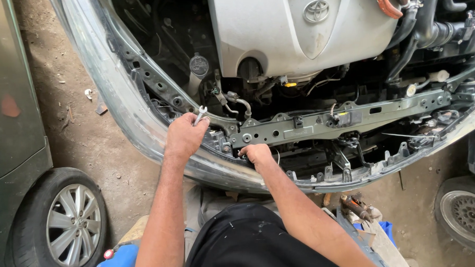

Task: The person uses a wrench to tighten bolts on the front bumper support of a car with the hood open. They work on the left side first, then move to the center, and finally the right side of the bumper support.

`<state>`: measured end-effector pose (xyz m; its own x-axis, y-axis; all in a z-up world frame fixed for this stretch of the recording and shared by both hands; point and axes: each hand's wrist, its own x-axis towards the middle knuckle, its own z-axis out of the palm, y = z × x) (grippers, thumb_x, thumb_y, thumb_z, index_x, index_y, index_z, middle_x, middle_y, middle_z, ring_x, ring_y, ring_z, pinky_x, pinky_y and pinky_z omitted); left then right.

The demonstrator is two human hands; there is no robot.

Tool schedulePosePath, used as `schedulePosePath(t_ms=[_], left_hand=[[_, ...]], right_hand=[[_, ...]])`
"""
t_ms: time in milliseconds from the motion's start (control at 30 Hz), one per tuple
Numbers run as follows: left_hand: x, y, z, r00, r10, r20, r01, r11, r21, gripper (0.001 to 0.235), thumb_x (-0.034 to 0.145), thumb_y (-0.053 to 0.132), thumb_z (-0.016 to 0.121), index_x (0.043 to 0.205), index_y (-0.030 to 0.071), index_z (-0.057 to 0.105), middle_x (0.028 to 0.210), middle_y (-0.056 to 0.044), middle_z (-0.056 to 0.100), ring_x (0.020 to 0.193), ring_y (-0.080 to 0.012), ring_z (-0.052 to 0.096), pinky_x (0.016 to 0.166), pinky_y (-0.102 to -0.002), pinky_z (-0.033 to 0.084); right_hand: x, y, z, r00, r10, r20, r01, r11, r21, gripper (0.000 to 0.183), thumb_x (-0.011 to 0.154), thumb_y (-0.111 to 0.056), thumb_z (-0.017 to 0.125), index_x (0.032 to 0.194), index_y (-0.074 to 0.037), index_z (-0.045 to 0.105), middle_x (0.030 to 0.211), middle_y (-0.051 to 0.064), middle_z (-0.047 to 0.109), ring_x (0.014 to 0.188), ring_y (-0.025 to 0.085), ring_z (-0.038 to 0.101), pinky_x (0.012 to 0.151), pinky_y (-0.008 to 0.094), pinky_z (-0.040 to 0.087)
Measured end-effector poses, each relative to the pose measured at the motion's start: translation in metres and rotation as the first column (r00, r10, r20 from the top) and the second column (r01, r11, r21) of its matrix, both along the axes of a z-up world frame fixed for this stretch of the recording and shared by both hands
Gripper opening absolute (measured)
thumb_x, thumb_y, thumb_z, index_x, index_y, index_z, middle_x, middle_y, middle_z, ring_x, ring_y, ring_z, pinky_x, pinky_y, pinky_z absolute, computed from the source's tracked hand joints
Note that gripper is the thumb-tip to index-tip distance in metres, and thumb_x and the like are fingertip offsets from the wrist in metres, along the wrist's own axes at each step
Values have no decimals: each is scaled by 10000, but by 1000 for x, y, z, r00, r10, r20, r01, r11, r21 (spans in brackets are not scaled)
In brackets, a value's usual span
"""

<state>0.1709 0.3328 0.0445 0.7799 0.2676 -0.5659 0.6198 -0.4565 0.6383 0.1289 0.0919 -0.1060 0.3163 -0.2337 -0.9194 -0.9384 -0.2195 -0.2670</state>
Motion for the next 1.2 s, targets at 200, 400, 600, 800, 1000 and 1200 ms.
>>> schedulePosePath(t_ms=[200, 400, 600, 800, 1000, 1200], left_hand=[[-3, 3, -7, 999, 31, 25, -31, 999, -10, 380, 877, 401, 702, 897, 22, 719, 771, -142, 723, 727, -286, 688, 706, -412, 534], [-3, 5, -1, 999, 41, 16, -41, 999, -5, 377, 874, 417, 701, 905, 42, 728, 788, -143, 728, 753, -297, 695, 720, -428, 537], [-2, 6, 11, 999, 34, -42, -34, 999, -9, 368, 874, 427, 692, 930, 66, 731, 816, -124, 744, 784, -298, 712, 741, -431, 543], [-4, 8, 7, 1000, 12, -21, -12, 1000, -4, 374, 873, 437, 692, 937, 71, 738, 835, -128, 747, 814, -314, 713, 759, -443, 544], [-7, 10, -8, 1000, -13, 27, 12, 1000, 6, 394, 882, 447, 692, 929, 58, 730, 846, -158, 745, 836, -354, 713, 769, -459, 547], [-6, 12, 0, 999, -16, 37, 15, 1000, 9, 387, 871, 452, 692, 923, 71, 731, 858, -168, 746, 857, -373, 713, 774, -475, 546]], right_hand=[[-5, 4, 0, 990, 124, 72, -125, 992, -1, 337, 633, -63, 890, 898, 76, 736, 950, 145, 755, 846, 258, 673, 792, 385, 529], [-8, 4, -4, 985, 96, 141, -101, 994, 29, 323, 652, -60, 883, 923, 62, 757, 917, 116, 759, 816, 234, 649, 775, 377, 509], [-2, 13, 16, 980, 192, 50, -187, 978, -94, 341, 702, -134, 909, 910, 87, 753, 917, 130, 744, 809, 240, 643, 779, 373, 515], [-7, 9, -7, 977, 184, 107, -176, 981, -84, 355, 646, -157, 904, 904, 55, 786, 903, 129, 774, 803, 240, 668, 764, 379, 535], [3, 32, 25, 904, 401, -147, -427, 843, -328, 429, 712, -355, 921, 917, 2, 800, 918, 123, 788, 864, 246, 735, 808, 363, 552], [1, 25, 6, 850, 501, -162, -524, 781, -338, 431, 738, -424, 907, 933, -50, 813, 935, 98, 798, 845, 224, 734, 801, 366, 563]])
